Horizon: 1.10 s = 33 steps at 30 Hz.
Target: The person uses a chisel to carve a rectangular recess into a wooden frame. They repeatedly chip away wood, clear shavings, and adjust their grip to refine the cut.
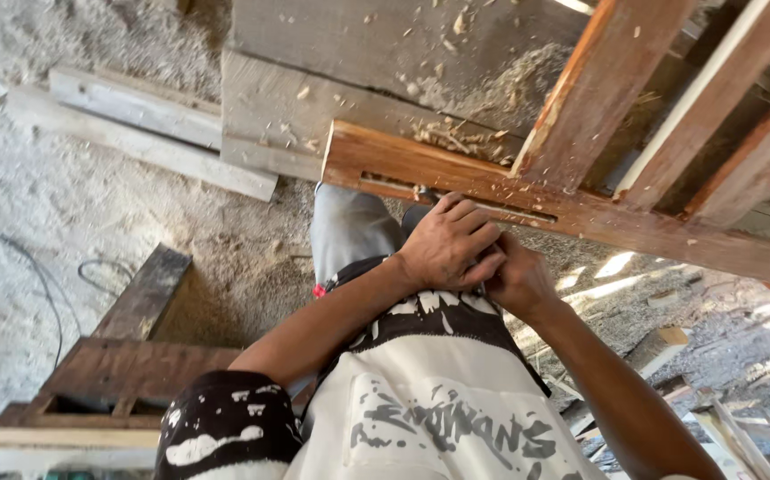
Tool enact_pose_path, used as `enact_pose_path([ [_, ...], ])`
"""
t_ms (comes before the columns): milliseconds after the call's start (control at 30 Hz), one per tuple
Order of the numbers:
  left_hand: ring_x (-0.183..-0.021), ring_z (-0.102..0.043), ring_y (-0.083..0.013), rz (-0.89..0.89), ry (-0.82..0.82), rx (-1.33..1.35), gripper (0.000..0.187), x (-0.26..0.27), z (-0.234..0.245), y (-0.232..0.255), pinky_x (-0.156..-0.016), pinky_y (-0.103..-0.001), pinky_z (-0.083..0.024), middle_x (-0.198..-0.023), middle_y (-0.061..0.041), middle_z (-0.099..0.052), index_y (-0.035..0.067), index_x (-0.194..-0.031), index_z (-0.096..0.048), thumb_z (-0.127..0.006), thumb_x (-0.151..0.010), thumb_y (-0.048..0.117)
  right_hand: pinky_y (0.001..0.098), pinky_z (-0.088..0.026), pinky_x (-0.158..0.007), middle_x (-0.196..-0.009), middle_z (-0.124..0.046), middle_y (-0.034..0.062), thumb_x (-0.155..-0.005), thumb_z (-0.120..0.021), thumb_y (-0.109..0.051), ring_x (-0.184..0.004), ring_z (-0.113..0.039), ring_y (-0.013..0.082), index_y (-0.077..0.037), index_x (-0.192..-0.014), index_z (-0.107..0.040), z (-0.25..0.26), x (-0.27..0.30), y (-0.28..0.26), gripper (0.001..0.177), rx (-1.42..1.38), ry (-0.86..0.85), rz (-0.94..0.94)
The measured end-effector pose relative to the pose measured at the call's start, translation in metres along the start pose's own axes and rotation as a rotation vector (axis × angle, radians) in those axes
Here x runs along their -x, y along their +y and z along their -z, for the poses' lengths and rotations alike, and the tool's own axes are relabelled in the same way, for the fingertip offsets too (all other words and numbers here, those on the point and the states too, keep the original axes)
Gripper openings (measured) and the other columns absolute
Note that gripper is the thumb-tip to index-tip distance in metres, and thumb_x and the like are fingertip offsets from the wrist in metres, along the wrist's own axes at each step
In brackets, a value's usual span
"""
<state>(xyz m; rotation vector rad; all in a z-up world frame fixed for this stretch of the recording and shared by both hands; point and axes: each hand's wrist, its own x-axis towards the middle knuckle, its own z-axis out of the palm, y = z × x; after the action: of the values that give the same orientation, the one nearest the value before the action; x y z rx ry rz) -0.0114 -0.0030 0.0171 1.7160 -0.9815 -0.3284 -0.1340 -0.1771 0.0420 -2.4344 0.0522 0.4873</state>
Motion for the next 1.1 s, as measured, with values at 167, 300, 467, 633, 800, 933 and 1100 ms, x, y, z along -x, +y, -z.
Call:
enact_pose_path([
  [167, -0.108, -0.06, -0.031, 0.083, 0.101, 0.026, 0.027, 0.018, 0.017, 0.028, -0.099, -0.044, -0.046, -0.107, -0.011, -0.064, 0.008, -0.109, -0.065, -0.075, -0.086, 0.016, 0.0351, -0.056, -0.058, -0.113, -0.066, 0.0099, -0.095, -0.067, -0.017, -0.072, -0.066, 0.0252, -0.017, -0.142, -0.06, 0.031, 0.022, -0.011, 0.047, 0.013, -0.064, -0.126],
  [300, -0.068, -0.063, -0.0219, 0.629, 0.248, 0.104, 0.023, 0.045, 0.033, 0.021, -0.065, -0.038, -0.051, -0.079, -0.006, -0.064, 0.005, -0.116, -0.07, -0.065, -0.094, 0.005, 0.0282, -0.05, -0.045, -0.104, -0.067, 0.0072, -0.098, -0.065, -0.021, -0.06, -0.057, 0.0159, -0.02, -0.149, -0.055, 0.04, 0.019, 0.006, 0.052, 0.126, -0.132, -0.149],
  [467, -0.059, -0.063, -0.0195, 0.57, 0.23, -0.23, 0.041, 0.061, 0.038, 0.001, -0.059, -0.038, -0.053, -0.074, -0.008, -0.067, -0.002, -0.133, -0.062, -0.063, -0.093, 0.008, 0.0249, -0.044, -0.039, -0.097, -0.068, 0.0048, -0.1, -0.062, -0.019, -0.055, -0.052, 0.0124, -0.015, -0.147, -0.058, 0.025, 0.01, 0.024, 0.048, 0.169, -0.083, -0.001],
  [633, -0.062, -0.067, -0.0183, 0.494, 0.175, -0.372, 0.03, 0.055, 0.034, -0.015, -0.062, -0.036, -0.056, -0.076, -0.009, -0.071, 0.0, -0.125, -0.065, -0.064, -0.096, 0.009, 0.0269, -0.042, -0.033, -0.092, -0.069, 0.0073, -0.099, -0.063, -0.024, -0.046, -0.048, 0.0115, -0.013, -0.136, -0.067, 0.006, -0.014, 0.033, 0.039, 0.144, -0.074, -0.01],
  [800, -0.065, -0.07, -0.0188, 0.46, 0.217, -0.317, 0.016, 0.047, 0.033, -0.021, -0.062, -0.037, -0.057, -0.082, -0.01, -0.073, 0.003, -0.111, -0.067, -0.064, -0.096, 0.008, 0.025, -0.046, -0.04, -0.084, -0.069, -0.0034, -0.101, -0.062, -0.031, -0.042, -0.044, 0.0118, -0.018, -0.131, -0.07, 0.028, -0.042, 0.049, 0.034, -0.193, -0.297, -0.159],
  [933, -0.066, -0.069, -0.0224, 0.504, 0.195, -0.255, 0.013, 0.041, 0.046, -0.017, -0.06, -0.038, -0.056, -0.083, -0.011, -0.072, 0.004, -0.107, -0.07, -0.066, -0.095, 0.006, 0.0274, -0.044, -0.042, -0.071, -0.063, 0.001, -0.103, -0.062, -0.031, -0.049, -0.045, 0.0107, -0.017, -0.132, -0.071, 0.029, -0.037, 0.032, 0.034, -0.075, -0.153, 0.056],
  [1100, -0.081, -0.067, -0.0288, 0.441, 0.231, -0.401, 0.016, 0.043, 0.054, -0.008, -0.072, -0.042, -0.055, -0.089, -0.013, -0.068, 0.002, -0.106, -0.07, -0.068, -0.09, 0.003, 0.035, -0.046, -0.04, -0.072, -0.066, 0.0036, -0.098, -0.064, -0.033, -0.05, -0.054, 0.0166, -0.018, -0.132, -0.072, 0.012, -0.034, 0.019, 0.038, 0.138, -0.141, -0.038],
])
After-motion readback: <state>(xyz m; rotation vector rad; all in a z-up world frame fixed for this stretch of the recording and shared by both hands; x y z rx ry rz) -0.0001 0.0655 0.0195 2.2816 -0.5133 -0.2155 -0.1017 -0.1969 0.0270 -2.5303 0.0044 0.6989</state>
